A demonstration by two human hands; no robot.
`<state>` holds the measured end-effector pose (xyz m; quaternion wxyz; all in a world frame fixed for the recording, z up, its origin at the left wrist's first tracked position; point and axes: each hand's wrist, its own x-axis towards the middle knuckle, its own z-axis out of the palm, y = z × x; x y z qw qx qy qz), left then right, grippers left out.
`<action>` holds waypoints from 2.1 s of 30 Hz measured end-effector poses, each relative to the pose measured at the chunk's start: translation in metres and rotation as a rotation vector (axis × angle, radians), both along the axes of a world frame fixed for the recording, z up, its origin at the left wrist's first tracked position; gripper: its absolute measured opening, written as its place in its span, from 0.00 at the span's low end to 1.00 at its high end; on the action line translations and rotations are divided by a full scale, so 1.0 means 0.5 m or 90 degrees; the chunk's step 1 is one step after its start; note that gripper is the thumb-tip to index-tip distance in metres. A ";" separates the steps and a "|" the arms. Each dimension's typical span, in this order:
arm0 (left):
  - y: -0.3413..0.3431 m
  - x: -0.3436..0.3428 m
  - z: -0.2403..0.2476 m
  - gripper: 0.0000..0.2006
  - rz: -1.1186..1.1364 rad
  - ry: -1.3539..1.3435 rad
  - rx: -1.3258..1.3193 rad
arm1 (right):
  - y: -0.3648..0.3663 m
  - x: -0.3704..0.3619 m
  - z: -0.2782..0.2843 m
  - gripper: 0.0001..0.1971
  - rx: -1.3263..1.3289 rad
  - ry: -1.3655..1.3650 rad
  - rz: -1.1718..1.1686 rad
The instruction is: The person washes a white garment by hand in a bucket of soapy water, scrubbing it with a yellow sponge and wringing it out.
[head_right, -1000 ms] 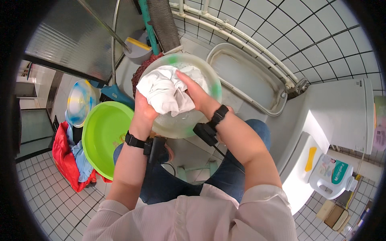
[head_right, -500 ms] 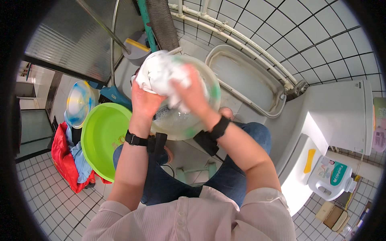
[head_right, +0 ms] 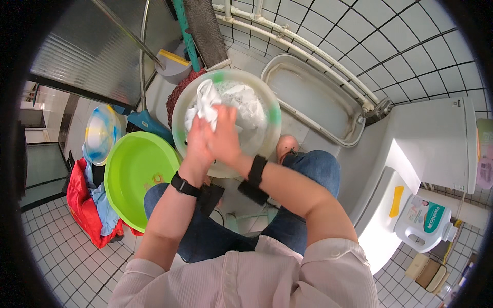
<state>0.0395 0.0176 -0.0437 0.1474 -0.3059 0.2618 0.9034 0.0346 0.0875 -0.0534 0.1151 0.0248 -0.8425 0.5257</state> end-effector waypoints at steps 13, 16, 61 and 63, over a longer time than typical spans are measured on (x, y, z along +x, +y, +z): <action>0.002 0.015 0.008 0.16 0.089 0.004 0.062 | 0.047 -0.072 -0.003 0.14 0.008 -0.013 -0.037; -0.027 0.001 0.000 0.20 -0.047 0.097 0.100 | 0.099 -0.124 -0.068 0.17 -0.280 -0.159 -0.039; -0.001 -0.007 0.010 0.20 0.040 0.054 0.040 | 0.021 -0.068 0.067 0.18 -0.001 -0.064 0.057; -0.006 -0.003 -0.002 0.20 0.044 0.042 -0.014 | 0.024 -0.090 0.065 0.23 -0.267 0.063 0.141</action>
